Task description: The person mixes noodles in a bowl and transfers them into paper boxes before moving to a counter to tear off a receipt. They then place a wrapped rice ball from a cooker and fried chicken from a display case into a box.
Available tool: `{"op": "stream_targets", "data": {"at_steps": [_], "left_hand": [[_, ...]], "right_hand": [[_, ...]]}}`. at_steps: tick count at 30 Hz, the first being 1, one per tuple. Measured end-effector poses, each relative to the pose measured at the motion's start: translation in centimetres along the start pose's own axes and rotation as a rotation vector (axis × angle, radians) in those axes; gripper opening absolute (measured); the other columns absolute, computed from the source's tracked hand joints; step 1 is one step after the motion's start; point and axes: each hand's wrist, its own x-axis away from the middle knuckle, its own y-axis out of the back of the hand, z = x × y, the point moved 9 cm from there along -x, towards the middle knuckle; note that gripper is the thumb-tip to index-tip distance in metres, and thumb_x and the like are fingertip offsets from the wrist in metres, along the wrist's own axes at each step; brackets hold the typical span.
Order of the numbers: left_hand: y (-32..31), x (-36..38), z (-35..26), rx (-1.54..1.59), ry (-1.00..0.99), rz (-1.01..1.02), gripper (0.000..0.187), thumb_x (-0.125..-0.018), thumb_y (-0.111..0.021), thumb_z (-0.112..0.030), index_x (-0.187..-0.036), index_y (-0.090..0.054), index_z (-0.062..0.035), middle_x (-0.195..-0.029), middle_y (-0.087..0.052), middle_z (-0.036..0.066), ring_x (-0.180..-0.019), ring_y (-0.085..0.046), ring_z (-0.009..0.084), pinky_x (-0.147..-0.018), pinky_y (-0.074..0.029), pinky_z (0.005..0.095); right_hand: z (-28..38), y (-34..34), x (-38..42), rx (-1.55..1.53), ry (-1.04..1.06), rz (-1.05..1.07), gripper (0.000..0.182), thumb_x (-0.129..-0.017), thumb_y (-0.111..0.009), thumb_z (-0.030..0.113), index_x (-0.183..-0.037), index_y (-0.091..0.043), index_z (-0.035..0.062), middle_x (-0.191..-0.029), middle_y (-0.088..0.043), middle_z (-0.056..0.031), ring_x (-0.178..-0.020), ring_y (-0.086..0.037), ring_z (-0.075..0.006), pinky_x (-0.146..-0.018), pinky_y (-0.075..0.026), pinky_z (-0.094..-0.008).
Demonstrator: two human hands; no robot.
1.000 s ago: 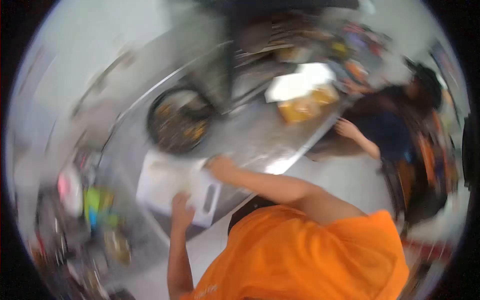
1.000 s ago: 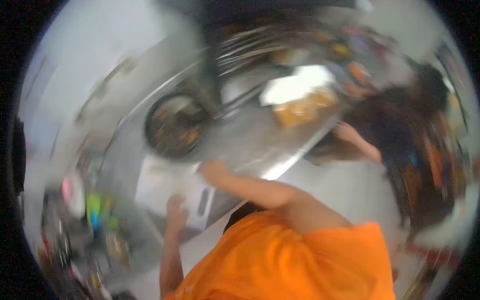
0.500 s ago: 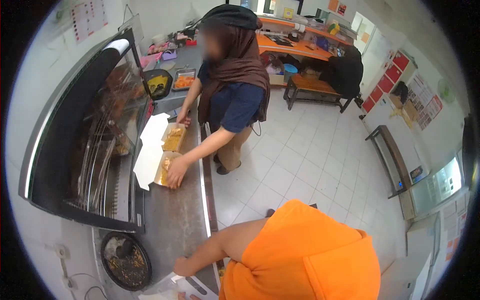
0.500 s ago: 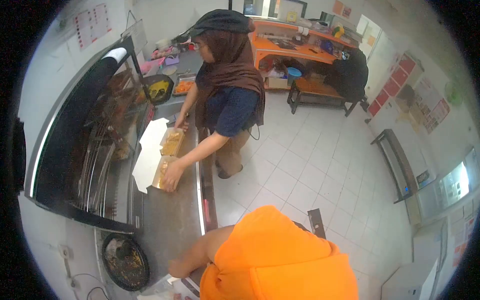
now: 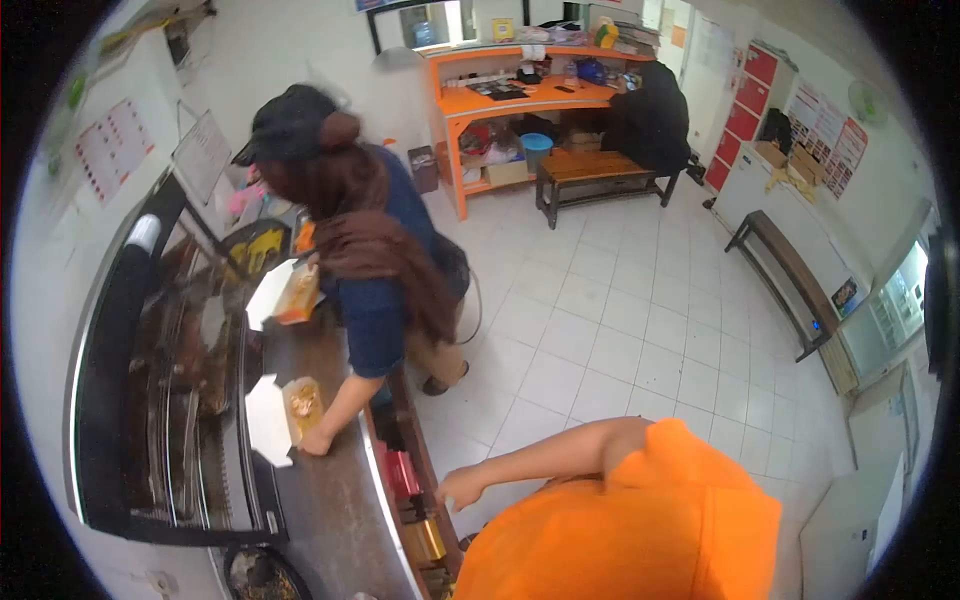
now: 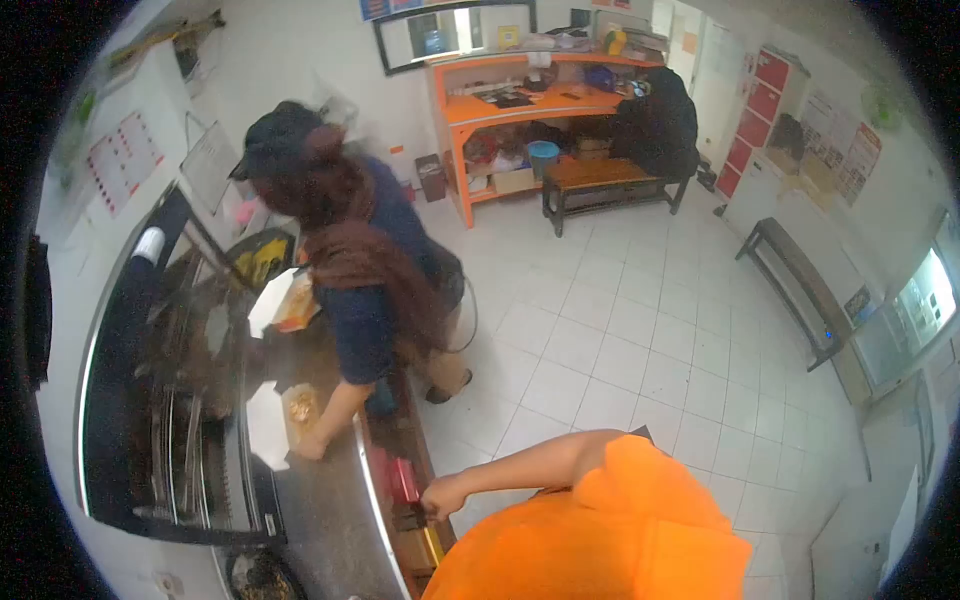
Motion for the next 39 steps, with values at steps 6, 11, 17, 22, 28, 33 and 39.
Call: {"op": "stream_targets", "data": {"at_steps": [6, 11, 17, 22, 28, 33, 39], "left_hand": [[-23.8, 3.2, -18.0, 0.815, 0.460, 0.776, 0.033, -0.094, -0.062, -0.007, -0.126, -0.057, 0.0013, -0.126, -0.060, 0.016, -0.114, -0.057, 0.0253, -0.093, -0.052, 0.0389], [-35.7, 14.5, -48.1, 1.746, 0.751, 1.502, 0.046, -0.101, -0.056, -0.033, -0.134, -0.051, -0.0023, -0.129, -0.058, 0.007, -0.114, -0.057, 0.0245, -0.100, -0.049, 0.0441], [-32.7, 15.9, -64.4, 1.315, 0.543, 1.603, 0.063, -0.097, -0.056, -0.044, -0.147, -0.044, -0.0088, -0.150, -0.047, 0.011, -0.143, -0.038, 0.0283, -0.119, -0.024, 0.0480], [-37.5, 11.0, -71.4, 1.268, 0.142, 1.404, 0.066, -0.097, -0.053, -0.045, -0.151, -0.040, -0.0090, -0.153, -0.042, 0.013, -0.145, -0.035, 0.0312, -0.120, -0.024, 0.0514], [-56.4, 10.2, -74.3, 1.813, 1.102, 1.762, 0.065, -0.098, -0.048, -0.044, -0.153, -0.036, -0.0114, -0.157, -0.035, 0.015, -0.144, -0.036, 0.0346, -0.118, -0.028, 0.0565], [-58.1, 7.9, -80.4, 1.402, 0.851, 2.058, 0.058, -0.097, -0.050, -0.037, -0.149, -0.041, -0.0123, -0.155, -0.040, 0.014, -0.142, -0.040, 0.0321, -0.116, -0.034, 0.0536], [-65.0, -2.9, -87.3, 0.948, 0.015, 2.113, 0.046, -0.095, -0.060, -0.012, -0.141, -0.053, -0.0111, -0.143, -0.058, 0.008, -0.130, -0.055, 0.0222, -0.102, -0.044, 0.0385]], "right_hand": [[-11.2, 10.0, 19.3, -0.113, -0.406, -0.440, 0.041, -0.091, -0.067, 0.035, -0.117, -0.067, 0.0040, -0.112, -0.070, -0.0200, -0.105, -0.066, -0.0394, -0.092, -0.052, -0.0472], [0.6, 20.6, 31.6, 0.047, 0.203, -1.112, 0.053, -0.098, -0.058, 0.043, -0.136, -0.059, 0.0058, -0.138, -0.058, -0.0204, -0.130, -0.054, -0.0361, -0.107, -0.040, -0.0496], [-29.8, 18.2, 33.5, -0.499, -0.578, -1.351, 0.067, -0.103, -0.043, 0.055, -0.153, -0.042, 0.0114, -0.150, -0.050, -0.0160, -0.137, -0.046, -0.0343, -0.109, -0.033, -0.0523], [-25.5, 25.0, 27.5, -1.851, -0.309, -1.098, 0.069, -0.104, -0.045, 0.054, -0.157, -0.030, 0.0134, -0.155, -0.045, -0.0110, -0.140, -0.045, -0.0272, -0.110, -0.036, -0.0462], [-21.4, 41.1, 30.1, -0.024, 0.014, -1.117, 0.058, -0.099, -0.055, 0.042, -0.148, -0.049, 0.0118, -0.155, -0.045, -0.0149, -0.141, -0.045, -0.0297, -0.116, -0.026, -0.0592], [-43.8, 45.5, 36.1, 0.234, -0.698, -1.076, 0.048, -0.096, -0.054, 0.029, -0.142, -0.055, 0.0162, -0.146, -0.055, -0.0110, -0.136, -0.048, -0.0305, -0.113, -0.024, -0.0695], [-69.8, 29.9, 56.7, -0.228, -1.404, -0.816, 0.055, -0.092, -0.062, 0.041, -0.132, -0.061, 0.0030, -0.133, -0.063, -0.0173, -0.124, -0.058, -0.0379, -0.104, -0.048, -0.0463]]}}
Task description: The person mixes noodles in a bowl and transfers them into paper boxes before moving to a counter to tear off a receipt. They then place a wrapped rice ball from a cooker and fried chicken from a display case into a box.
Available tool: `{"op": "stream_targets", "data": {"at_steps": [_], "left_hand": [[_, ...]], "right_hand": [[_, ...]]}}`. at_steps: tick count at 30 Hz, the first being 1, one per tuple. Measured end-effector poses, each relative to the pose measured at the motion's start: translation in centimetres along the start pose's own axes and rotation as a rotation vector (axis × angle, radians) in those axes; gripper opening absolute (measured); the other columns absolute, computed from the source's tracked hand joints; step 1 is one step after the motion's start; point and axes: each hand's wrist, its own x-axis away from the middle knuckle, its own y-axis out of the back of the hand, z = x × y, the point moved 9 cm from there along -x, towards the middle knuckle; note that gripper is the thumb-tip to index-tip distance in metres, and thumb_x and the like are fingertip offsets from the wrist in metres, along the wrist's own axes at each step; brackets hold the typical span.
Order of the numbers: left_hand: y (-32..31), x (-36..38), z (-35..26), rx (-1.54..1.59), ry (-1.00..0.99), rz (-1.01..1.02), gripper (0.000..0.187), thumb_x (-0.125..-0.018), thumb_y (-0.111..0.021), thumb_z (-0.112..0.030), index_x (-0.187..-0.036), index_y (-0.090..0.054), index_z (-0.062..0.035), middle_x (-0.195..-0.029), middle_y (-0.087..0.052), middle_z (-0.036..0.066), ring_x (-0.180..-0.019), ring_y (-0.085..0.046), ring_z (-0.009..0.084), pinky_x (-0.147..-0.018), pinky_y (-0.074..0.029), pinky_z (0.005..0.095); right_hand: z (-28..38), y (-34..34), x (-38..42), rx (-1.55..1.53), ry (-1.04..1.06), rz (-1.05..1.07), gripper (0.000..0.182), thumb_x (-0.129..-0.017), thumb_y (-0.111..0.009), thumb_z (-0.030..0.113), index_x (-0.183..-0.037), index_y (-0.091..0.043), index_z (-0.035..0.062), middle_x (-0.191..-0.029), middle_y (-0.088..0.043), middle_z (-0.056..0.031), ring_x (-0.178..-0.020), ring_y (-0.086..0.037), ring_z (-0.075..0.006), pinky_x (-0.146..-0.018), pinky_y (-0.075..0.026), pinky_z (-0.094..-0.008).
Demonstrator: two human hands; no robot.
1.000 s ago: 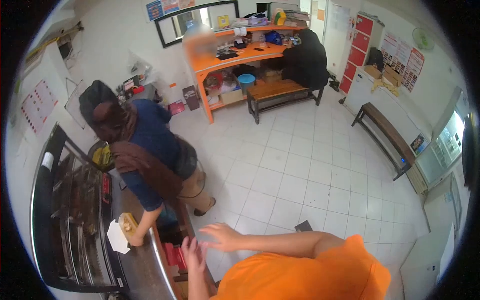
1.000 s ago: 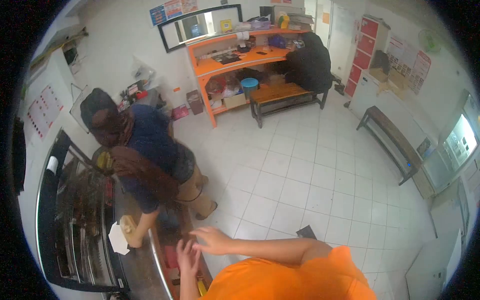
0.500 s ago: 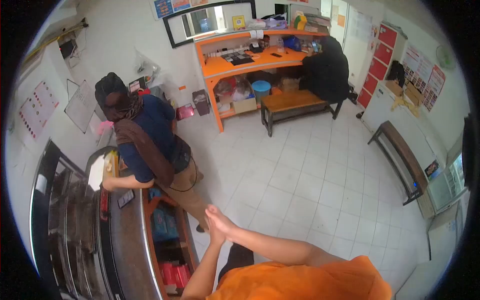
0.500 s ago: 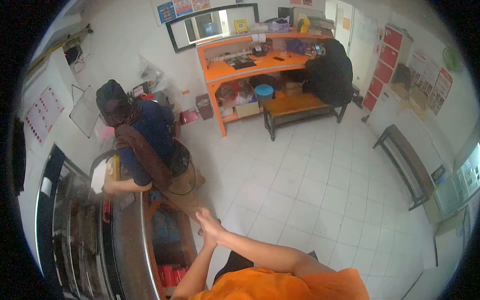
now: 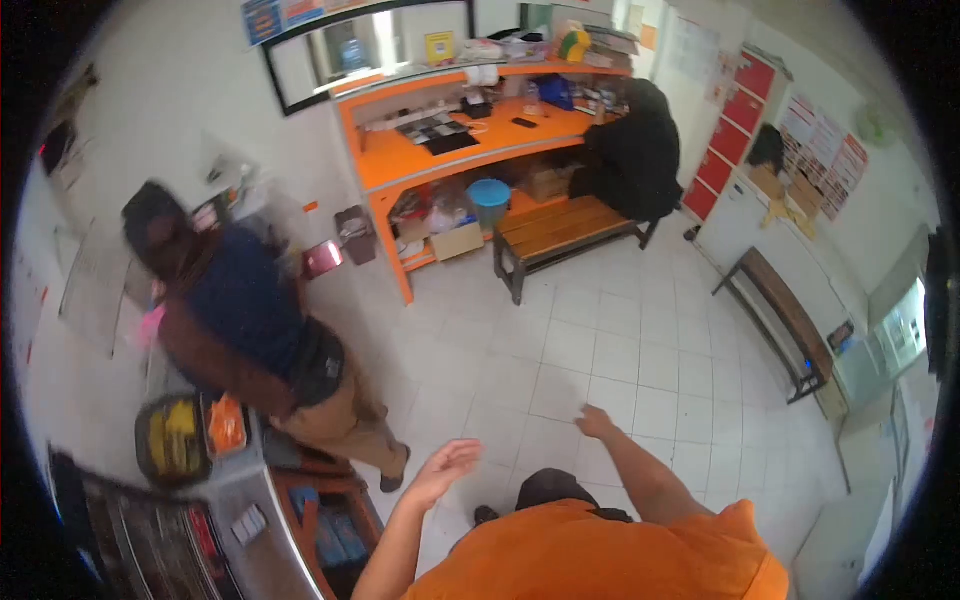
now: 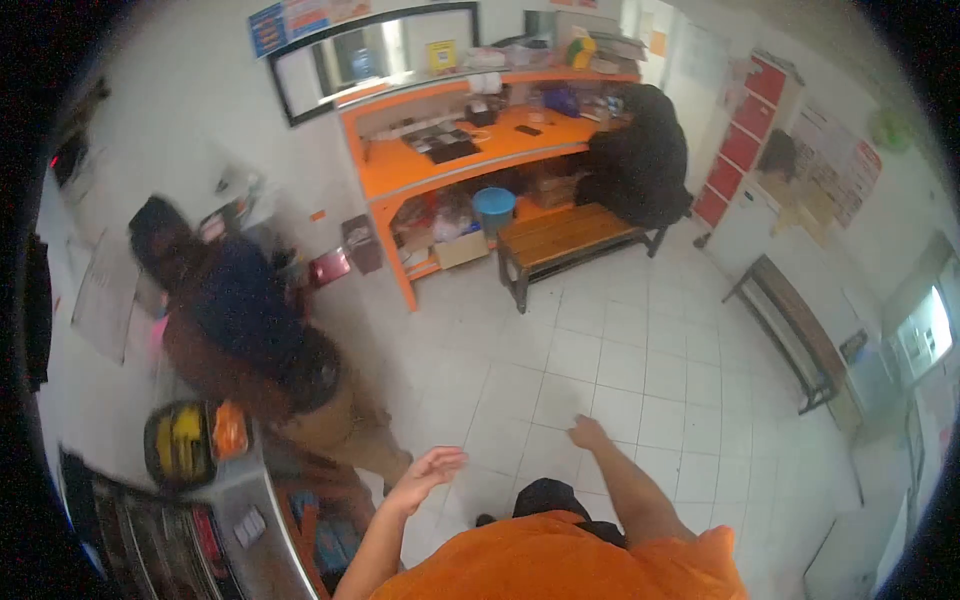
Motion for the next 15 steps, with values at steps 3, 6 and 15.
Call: {"op": "stream_targets", "data": {"at_steps": [3, 6, 15], "left_hand": [[13.4, -6.2, 7.0, -0.135, 0.158, -0.370, 0.048, -0.095, -0.065, -0.015, -0.141, -0.051, -0.0094, -0.141, -0.059, 0.010, -0.123, -0.057, 0.0202, -0.099, -0.047, 0.0394], [30.8, -9.8, 27.1, -0.227, 0.458, -0.520, 0.032, -0.098, -0.064, -0.023, -0.125, -0.058, -0.0076, -0.117, -0.069, 0.005, -0.101, -0.067, 0.0210, -0.074, -0.053, 0.0328], [33.2, -15.2, 14.3, -0.367, 0.698, -0.759, 0.024, -0.098, -0.065, -0.022, -0.110, -0.061, -0.0015, -0.097, -0.067, 0.009, -0.086, -0.065, 0.0206, -0.069, -0.053, 0.0347]], "right_hand": [[-15.9, -10.2, -1.8, 0.343, 0.075, 0.231, 0.028, -0.095, -0.055, 0.026, -0.104, -0.074, 0.0066, -0.101, -0.073, -0.0200, -0.099, -0.068, -0.0384, -0.086, -0.055, -0.0474], [-21.5, -11.2, 3.8, 0.201, -0.292, 0.546, 0.031, -0.097, -0.060, 0.036, -0.108, -0.075, 0.0111, -0.103, -0.075, -0.0146, -0.091, -0.071, -0.0355, -0.085, -0.056, -0.0502], [-18.1, -3.6, -10.0, -0.599, -0.808, 0.549, 0.041, -0.090, -0.072, 0.041, -0.110, -0.073, 0.0056, -0.091, -0.073, -0.0158, -0.070, -0.072, -0.0270, -0.070, -0.059, -0.0477]]}}
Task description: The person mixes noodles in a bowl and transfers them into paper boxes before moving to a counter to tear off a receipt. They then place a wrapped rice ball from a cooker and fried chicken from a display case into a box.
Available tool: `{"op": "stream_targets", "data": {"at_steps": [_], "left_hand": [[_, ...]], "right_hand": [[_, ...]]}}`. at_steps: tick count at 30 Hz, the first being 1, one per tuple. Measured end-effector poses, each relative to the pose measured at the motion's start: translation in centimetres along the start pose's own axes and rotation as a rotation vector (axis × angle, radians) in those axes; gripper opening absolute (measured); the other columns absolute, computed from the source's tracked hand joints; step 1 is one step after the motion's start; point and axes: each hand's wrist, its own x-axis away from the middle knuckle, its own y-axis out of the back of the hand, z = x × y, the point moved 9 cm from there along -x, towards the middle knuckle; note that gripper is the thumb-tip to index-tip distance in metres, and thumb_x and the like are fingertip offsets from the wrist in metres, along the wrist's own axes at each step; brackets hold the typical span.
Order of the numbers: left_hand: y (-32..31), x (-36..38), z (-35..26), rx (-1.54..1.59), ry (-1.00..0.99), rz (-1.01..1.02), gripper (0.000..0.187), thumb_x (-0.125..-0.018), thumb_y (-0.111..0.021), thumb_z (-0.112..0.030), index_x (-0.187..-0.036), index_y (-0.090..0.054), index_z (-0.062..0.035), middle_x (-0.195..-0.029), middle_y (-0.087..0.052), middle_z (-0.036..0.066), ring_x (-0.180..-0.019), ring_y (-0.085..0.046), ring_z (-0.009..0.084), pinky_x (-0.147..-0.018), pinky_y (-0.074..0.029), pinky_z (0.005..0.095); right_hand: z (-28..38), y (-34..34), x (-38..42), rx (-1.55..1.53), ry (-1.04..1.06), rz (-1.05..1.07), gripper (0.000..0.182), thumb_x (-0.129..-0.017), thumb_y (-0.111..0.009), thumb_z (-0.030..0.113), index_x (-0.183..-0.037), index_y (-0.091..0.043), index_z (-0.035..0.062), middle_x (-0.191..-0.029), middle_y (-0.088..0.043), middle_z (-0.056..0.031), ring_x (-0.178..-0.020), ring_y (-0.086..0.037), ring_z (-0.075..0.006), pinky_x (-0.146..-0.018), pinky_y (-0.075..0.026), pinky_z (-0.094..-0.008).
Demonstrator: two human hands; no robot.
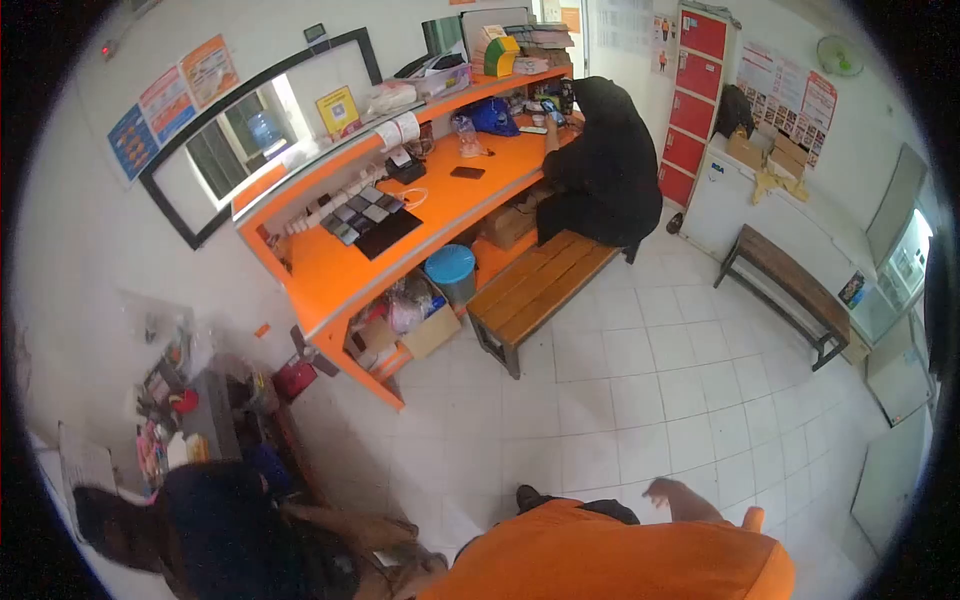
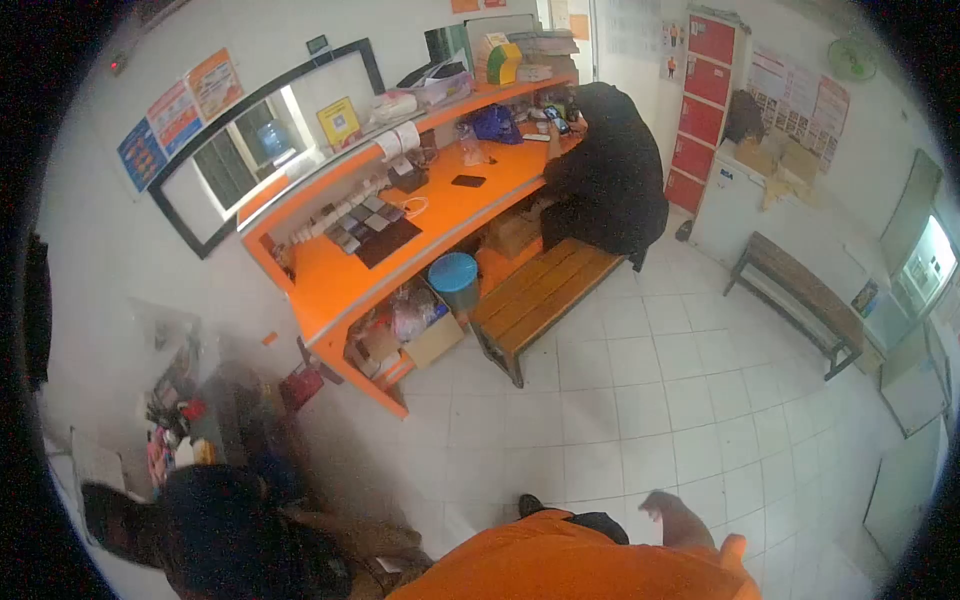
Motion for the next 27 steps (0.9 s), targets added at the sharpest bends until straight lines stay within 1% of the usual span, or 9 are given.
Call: {"op": "stream_targets", "data": {"at_steps": [1, 4, 8, 9, 11, 14, 17, 21, 27], "left_hand": [[0.4, -0.6, -2.7, 0.012, -0.016, -0.018, 0.024, -0.098, -0.065, -0.022, -0.108, -0.062, -0.0008, -0.095, -0.067, 0.009, -0.084, -0.065, 0.0205, -0.069, -0.053, 0.0349], [1.3, -4.0, -10.2, 0.041, -0.086, -0.074, 0.024, -0.098, -0.065, -0.022, -0.103, -0.063, 0.0012, -0.088, -0.067, 0.011, -0.080, -0.065, 0.0204, -0.067, -0.053, 0.0356], [3.5, -11.2, -23.3, 0.062, -0.313, -0.178, 0.026, -0.099, -0.065, -0.022, -0.096, -0.064, 0.0040, -0.079, -0.066, 0.013, -0.073, -0.064, 0.0202, -0.065, -0.053, 0.0364], [4.3, -13.3, -26.9, 0.054, -0.390, -0.222, 0.027, -0.099, -0.065, -0.022, -0.094, -0.064, 0.0046, -0.077, -0.066, 0.013, -0.072, -0.064, 0.0201, -0.064, -0.053, 0.0366], [6.1, -14.8, -36.4, -0.070, -0.473, -0.355, 0.025, -0.099, -0.064, -0.018, -0.088, -0.065, 0.0048, -0.076, -0.067, 0.013, -0.075, -0.065, 0.0200, -0.066, -0.052, 0.0362], [8.5, -25.2, -45.5, 0.425, -0.768, -0.213, 0.016, -0.098, -0.064, -0.013, -0.093, -0.063, 0.0025, -0.090, -0.069, 0.012, -0.083, -0.065, 0.0185, -0.066, -0.050, 0.0337], [11.8, -21.5, -60.8, 0.471, -0.697, -0.134, 0.018, -0.097, -0.063, -0.009, -0.113, -0.057, -0.0025, -0.110, -0.066, 0.012, -0.093, -0.064, 0.0191, -0.074, -0.052, 0.0326], [13.8, -25.0, -77.1, 0.251, -1.101, -0.011, 0.019, -0.097, -0.062, -0.007, -0.115, -0.057, -0.0061, -0.108, -0.064, 0.008, -0.096, -0.065, 0.0186, -0.081, -0.053, 0.0321], [14.3, -22.4, -95.7, 0.061, -1.177, -0.042, 0.017, -0.097, -0.065, -0.009, -0.112, -0.060, -0.0052, -0.106, -0.065, 0.006, -0.095, -0.065, 0.0174, -0.080, -0.054, 0.0316]], "right_hand": [[2.4, 0.4, -9.9, 0.212, 0.092, 0.015, 0.047, -0.089, -0.069, 0.046, -0.115, -0.073, 0.0068, -0.098, -0.074, -0.0186, -0.082, -0.074, -0.0311, -0.080, -0.058, -0.0502], [24.7, 4.7, -8.8, 0.845, 0.442, -0.219, 0.057, -0.097, -0.049, 0.056, -0.100, -0.075, 0.0050, -0.106, -0.073, -0.0207, -0.102, -0.069, -0.0322, -0.094, -0.053, -0.0473], [53.2, 6.3, -5.9, 0.557, 0.942, -0.420, 0.046, -0.097, -0.056, 0.045, -0.129, -0.067, 0.0126, -0.135, -0.062, -0.0195, -0.128, -0.055, -0.0370, -0.112, -0.042, -0.0443], [59.6, 4.8, -1.6, 0.941, 1.235, -0.515, 0.045, -0.095, -0.060, 0.044, -0.123, -0.069, 0.0099, -0.128, -0.065, -0.0183, -0.122, -0.060, -0.0346, -0.106, -0.047, -0.0423], [68.9, 6.5, 4.9, 0.534, 1.122, -0.410, 0.039, -0.097, -0.059, 0.041, -0.116, -0.069, 0.0077, -0.119, -0.068, -0.0160, -0.110, -0.064, -0.0323, -0.096, -0.051, -0.0427], [77.3, 5.9, 5.0, 0.335, 1.023, -0.160, 0.033, -0.097, -0.061, 0.036, -0.104, -0.069, 0.0046, -0.104, -0.070, -0.0145, -0.093, -0.066, -0.0314, -0.085, -0.052, -0.0423], [83.2, 6.7, 5.5, 0.654, 1.074, -0.264, 0.042, -0.099, -0.057, 0.041, -0.113, -0.070, 0.0039, -0.085, -0.071, -0.0192, -0.074, -0.068, -0.0362, -0.074, -0.053, -0.0485], [87.4, 13.2, 5.9, 0.321, 0.965, -0.283, 0.034, -0.097, -0.061, 0.028, -0.116, -0.067, 0.0010, -0.095, -0.071, -0.0158, -0.085, -0.069, -0.0301, -0.078, -0.054, -0.0435], [93.2, 23.0, 2.0, -0.492, 0.948, -0.199, 0.027, -0.096, -0.064, 0.014, -0.118, -0.065, -0.0006, -0.103, -0.072, -0.0111, -0.094, -0.069, -0.0211, -0.081, -0.056, -0.0357]]}}
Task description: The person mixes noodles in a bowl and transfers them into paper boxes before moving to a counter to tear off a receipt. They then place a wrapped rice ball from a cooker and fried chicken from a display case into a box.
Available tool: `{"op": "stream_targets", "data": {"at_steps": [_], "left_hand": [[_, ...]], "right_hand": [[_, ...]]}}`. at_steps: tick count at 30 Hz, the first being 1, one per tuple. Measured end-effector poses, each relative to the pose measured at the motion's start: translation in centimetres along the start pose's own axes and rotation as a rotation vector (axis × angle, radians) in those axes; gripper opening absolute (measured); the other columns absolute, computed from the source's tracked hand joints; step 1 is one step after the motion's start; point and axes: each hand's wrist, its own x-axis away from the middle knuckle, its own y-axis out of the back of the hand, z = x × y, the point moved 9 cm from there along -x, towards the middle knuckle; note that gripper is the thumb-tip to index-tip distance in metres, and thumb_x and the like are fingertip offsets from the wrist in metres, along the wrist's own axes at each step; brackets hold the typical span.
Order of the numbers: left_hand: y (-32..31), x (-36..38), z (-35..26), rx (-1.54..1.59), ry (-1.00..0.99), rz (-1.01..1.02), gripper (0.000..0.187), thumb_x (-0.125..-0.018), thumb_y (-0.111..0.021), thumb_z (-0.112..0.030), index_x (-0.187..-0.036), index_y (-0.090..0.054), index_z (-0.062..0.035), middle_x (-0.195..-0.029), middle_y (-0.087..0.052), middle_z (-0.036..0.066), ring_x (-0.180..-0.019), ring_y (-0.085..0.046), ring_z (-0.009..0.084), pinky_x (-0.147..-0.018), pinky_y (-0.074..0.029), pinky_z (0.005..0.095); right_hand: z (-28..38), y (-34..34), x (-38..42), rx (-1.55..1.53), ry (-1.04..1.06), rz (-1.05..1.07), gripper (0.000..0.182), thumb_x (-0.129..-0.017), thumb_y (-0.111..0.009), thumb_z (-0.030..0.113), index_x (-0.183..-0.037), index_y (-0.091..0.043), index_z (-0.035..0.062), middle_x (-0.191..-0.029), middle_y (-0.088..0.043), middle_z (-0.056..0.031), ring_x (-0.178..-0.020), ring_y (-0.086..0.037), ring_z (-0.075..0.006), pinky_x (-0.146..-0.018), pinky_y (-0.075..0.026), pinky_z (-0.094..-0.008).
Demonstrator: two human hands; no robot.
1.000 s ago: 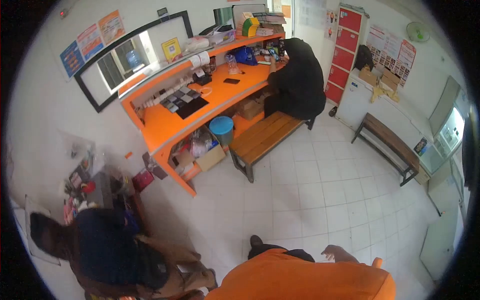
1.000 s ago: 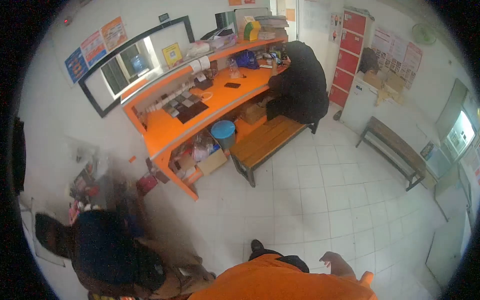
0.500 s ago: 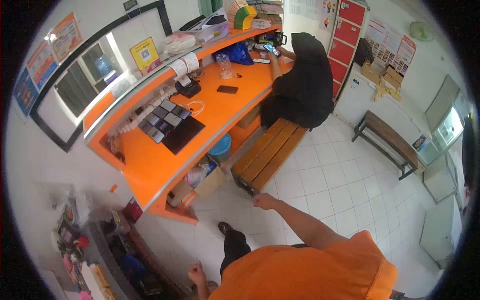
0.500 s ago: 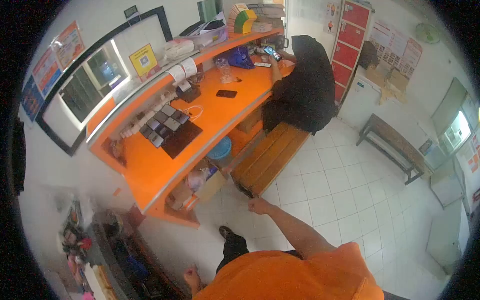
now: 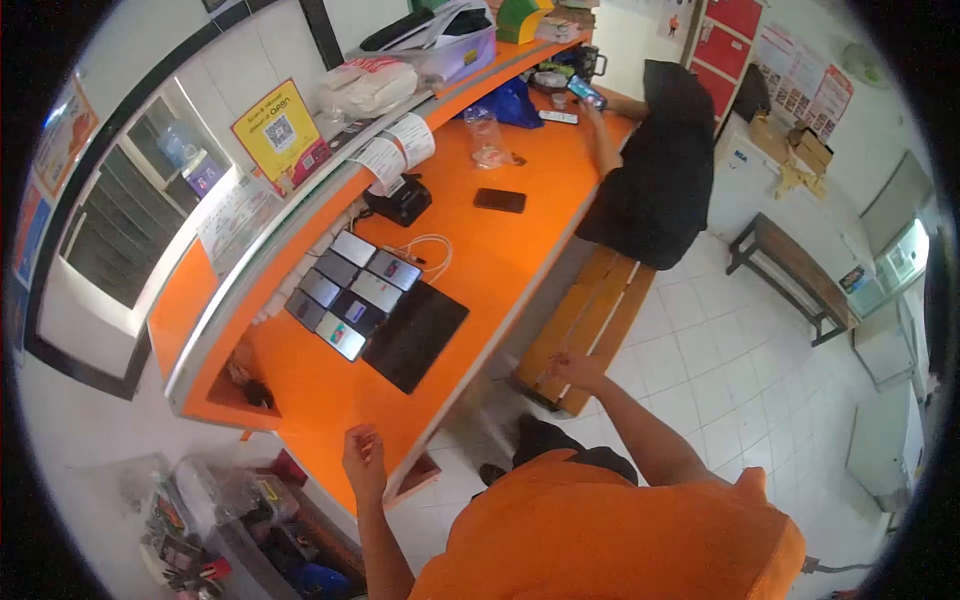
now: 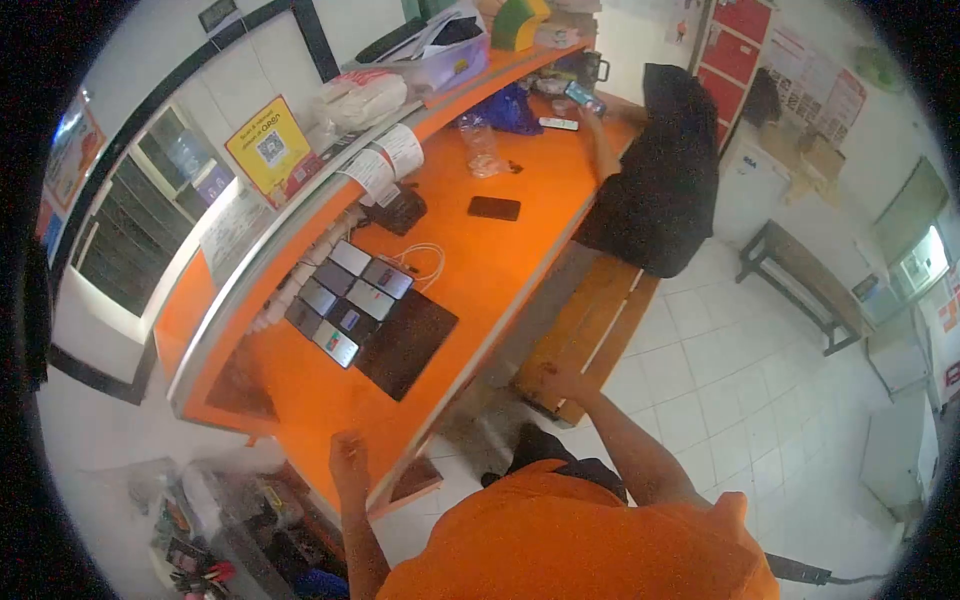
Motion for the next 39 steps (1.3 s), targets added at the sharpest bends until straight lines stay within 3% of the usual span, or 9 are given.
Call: {"op": "stream_targets", "data": {"at_steps": [3, 6, 7, 10, 14, 17, 20, 28, 39], "left_hand": [[-3.0, -6.3, 0.5, -0.002, 0.022, 0.038, 0.019, -0.095, -0.066, -0.010, -0.113, -0.062, -0.0043, -0.104, -0.067, 0.008, -0.096, -0.067, 0.0185, -0.080, -0.055, 0.0336], [-7.4, -11.5, -0.2, -0.073, 0.081, 0.166, 0.022, -0.093, -0.069, -0.008, -0.114, -0.064, -0.0037, -0.106, -0.069, 0.009, -0.098, -0.068, 0.0202, -0.081, -0.056, 0.0342], [-9.1, -13.4, -0.9, -0.102, 0.099, 0.223, 0.023, -0.092, -0.069, -0.008, -0.115, -0.065, -0.0035, -0.107, -0.069, 0.010, -0.099, -0.068, 0.0209, -0.082, -0.056, 0.0344], [-13.7, -19.4, -3.2, -0.193, -0.029, 0.305, 0.026, -0.090, -0.071, -0.006, -0.115, -0.065, -0.0028, -0.109, -0.070, 0.012, -0.098, -0.069, 0.0227, -0.082, -0.056, 0.0341], [-17.8, -27.6, -7.6, -0.300, 0.033, 0.335, 0.019, -0.088, -0.073, -0.005, -0.106, -0.068, -0.0020, -0.094, -0.072, 0.011, -0.087, -0.071, 0.0229, -0.079, -0.055, 0.0340], [-20.0, -32.9, -8.2, -0.396, -0.191, 0.235, 0.012, -0.088, -0.074, -0.011, -0.093, -0.071, -0.0009, -0.089, -0.072, 0.013, -0.082, -0.070, 0.0269, -0.075, -0.053, 0.0370], [-22.4, -37.0, -8.4, -0.382, -0.257, 0.225, 0.015, -0.090, -0.072, -0.015, -0.089, -0.070, -0.0002, -0.092, -0.072, 0.016, -0.087, -0.068, 0.0324, -0.079, -0.052, 0.0423], [-30.4, -43.4, -4.4, -0.817, -0.477, 0.498, 0.059, -0.083, -0.079, -0.029, -0.128, -0.053, -0.0009, -0.150, -0.039, 0.033, -0.140, -0.039, 0.0483, -0.115, -0.035, 0.0548], [-33.3, -47.1, -1.4, -1.084, -0.509, 0.574, 0.070, -0.084, -0.077, -0.034, -0.141, -0.049, -0.0030, -0.162, -0.022, 0.029, -0.148, -0.028, 0.0467, -0.110, -0.037, 0.0643]], "right_hand": [[6.6, 1.8, -7.3, 0.044, 0.198, -0.224, 0.023, -0.098, -0.063, 0.015, -0.117, -0.066, 0.0017, -0.099, -0.071, -0.0080, -0.090, -0.068, -0.0165, -0.080, -0.055, -0.0309], [17.1, 1.2, -17.4, -0.015, 0.265, -0.107, 0.018, -0.099, -0.063, 0.015, -0.109, -0.066, 0.0007, -0.091, -0.068, -0.0045, -0.081, -0.064, -0.0138, -0.074, -0.053, -0.0297], [19.9, 1.3, -21.3, -0.015, 0.346, -0.190, 0.019, -0.092, -0.065, 0.017, -0.103, -0.065, 0.0015, -0.087, -0.069, -0.0078, -0.083, -0.067, -0.0215, -0.075, -0.053, -0.0395], [26.4, -0.1, -34.3, 0.075, 0.484, -0.192, 0.016, -0.094, -0.067, 0.014, -0.104, -0.069, 0.0025, -0.090, -0.070, -0.0078, -0.082, -0.066, -0.0178, -0.074, -0.054, -0.0337], [36.2, -2.5, -44.6, 0.360, 0.538, -0.155, 0.032, -0.087, -0.071, 0.029, -0.110, -0.072, 0.0064, -0.105, -0.073, -0.0195, -0.095, -0.070, -0.0362, -0.084, -0.055, -0.0461], [40.8, -4.4, -49.1, 0.469, 0.640, -0.177, 0.033, -0.090, -0.069, 0.031, -0.112, -0.071, 0.0063, -0.112, -0.071, -0.0199, -0.103, -0.068, -0.0363, -0.092, -0.053, -0.0467], [42.3, -6.4, -52.1, 0.587, 0.616, -0.092, 0.033, -0.090, -0.068, 0.031, -0.113, -0.071, 0.0067, -0.113, -0.071, -0.0196, -0.103, -0.068, -0.0365, -0.093, -0.053, -0.0469], [42.4, -7.9, -53.9, 0.709, 0.580, 0.014, 0.032, -0.091, -0.068, 0.029, -0.114, -0.071, 0.0076, -0.113, -0.071, -0.0189, -0.104, -0.068, -0.0368, -0.095, -0.051, -0.0472], [45.6, -7.5, -52.2, 0.713, 0.659, 0.027, 0.031, -0.091, -0.066, 0.027, -0.116, -0.071, 0.0089, -0.114, -0.071, -0.0180, -0.106, -0.067, -0.0372, -0.098, -0.050, -0.0477]]}}
